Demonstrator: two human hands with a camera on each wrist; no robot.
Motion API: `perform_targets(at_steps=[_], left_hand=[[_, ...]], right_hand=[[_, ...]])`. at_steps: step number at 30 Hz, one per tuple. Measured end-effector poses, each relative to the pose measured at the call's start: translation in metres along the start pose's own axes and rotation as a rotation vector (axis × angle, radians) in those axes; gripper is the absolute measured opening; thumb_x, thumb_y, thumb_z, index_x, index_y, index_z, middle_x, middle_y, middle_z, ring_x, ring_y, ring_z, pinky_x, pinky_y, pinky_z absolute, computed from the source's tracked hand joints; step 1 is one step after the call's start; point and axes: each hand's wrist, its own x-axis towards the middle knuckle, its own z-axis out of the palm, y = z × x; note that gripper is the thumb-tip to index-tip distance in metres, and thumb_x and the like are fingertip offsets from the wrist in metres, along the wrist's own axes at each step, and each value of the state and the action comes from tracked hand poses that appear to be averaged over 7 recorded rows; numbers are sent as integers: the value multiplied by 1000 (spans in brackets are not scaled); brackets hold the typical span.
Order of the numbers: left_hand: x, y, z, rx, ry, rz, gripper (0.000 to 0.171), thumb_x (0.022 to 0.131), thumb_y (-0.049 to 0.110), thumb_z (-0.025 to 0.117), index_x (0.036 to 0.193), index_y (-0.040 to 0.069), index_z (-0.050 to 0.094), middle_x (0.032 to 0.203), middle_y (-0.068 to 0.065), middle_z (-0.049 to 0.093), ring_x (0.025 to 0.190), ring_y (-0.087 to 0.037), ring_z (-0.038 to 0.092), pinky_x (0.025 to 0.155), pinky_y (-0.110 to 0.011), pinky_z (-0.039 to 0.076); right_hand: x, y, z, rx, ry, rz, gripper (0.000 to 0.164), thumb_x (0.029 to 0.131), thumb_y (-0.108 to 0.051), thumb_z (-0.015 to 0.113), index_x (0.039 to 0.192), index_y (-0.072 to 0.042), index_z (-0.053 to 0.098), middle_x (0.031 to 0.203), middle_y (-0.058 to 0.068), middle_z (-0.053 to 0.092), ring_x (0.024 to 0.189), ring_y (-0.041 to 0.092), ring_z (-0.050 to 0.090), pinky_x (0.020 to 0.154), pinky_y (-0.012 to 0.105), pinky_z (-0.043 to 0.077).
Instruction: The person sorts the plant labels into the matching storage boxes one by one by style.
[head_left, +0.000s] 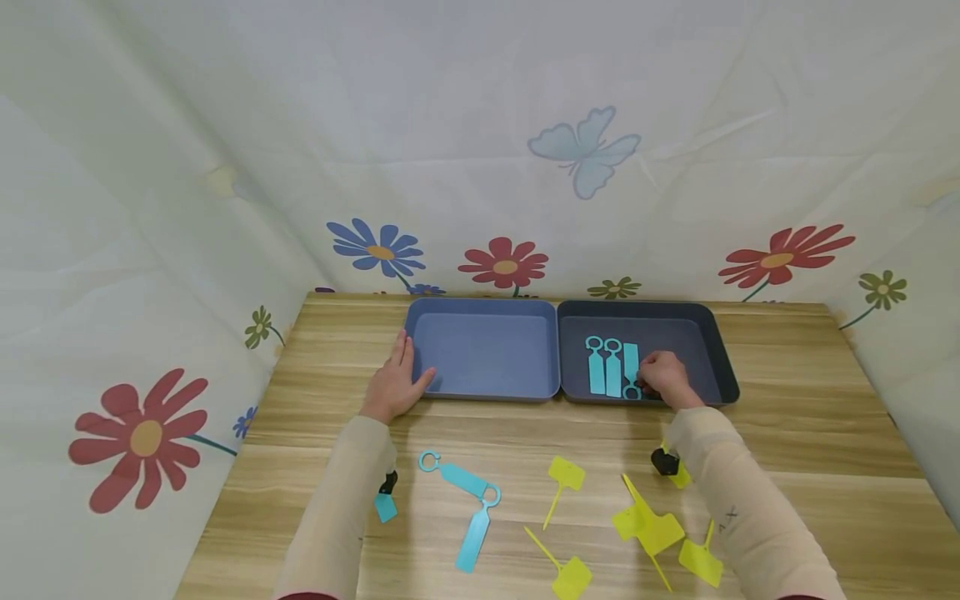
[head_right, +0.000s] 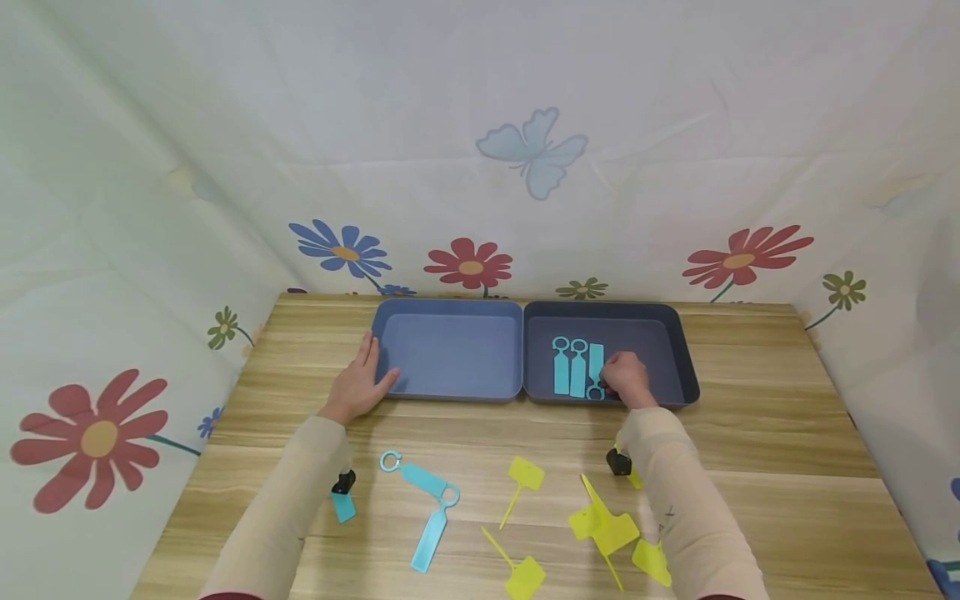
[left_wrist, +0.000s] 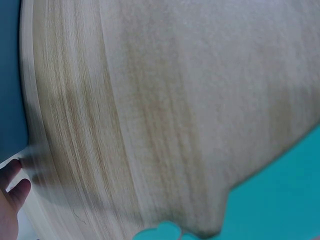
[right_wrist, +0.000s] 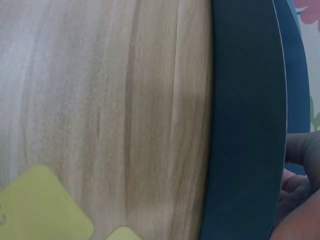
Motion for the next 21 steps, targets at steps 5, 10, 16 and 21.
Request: perform_targets(at_steps=[5,10,16,21], left_hand=[[0,0,-1,0,-3,3,80,88,55,33,141,-1,10,149,-13,-1,120,-39,40,92,-47,39],[0,1,-3,6,-9,-1,80,88,54,34,141,-1,10,149,-13,-1,120,-38,40,93,-47,39],[0,1,-2,-36,4,7,80,88,54,34,140,-2,10,149,-14,0,119,-41,39,93,-50,37],[1,-2,1,-58,35,30,86,85,63,23,141,0,7,150,-10,-5,117,-44,40,90,-51,38]], right_hand=[[0,-1,1,-42,20,-5,17,83,-8,44,91,3,53,76,13,56,58,18,53,50,26,41],[-1,-5,-2,-152,50,-36,18,82,-10,44,89,1,56,77,12,57,60,19,53,51,27,40],[-6,-20,-7,-288,94,-66,16,81,-10,44,89,-4,56,81,11,54,65,23,47,49,29,35],[-14,-35,-4,-341,134,-127,24,83,-14,47,102,-3,56,95,15,59,70,25,52,50,32,38]])
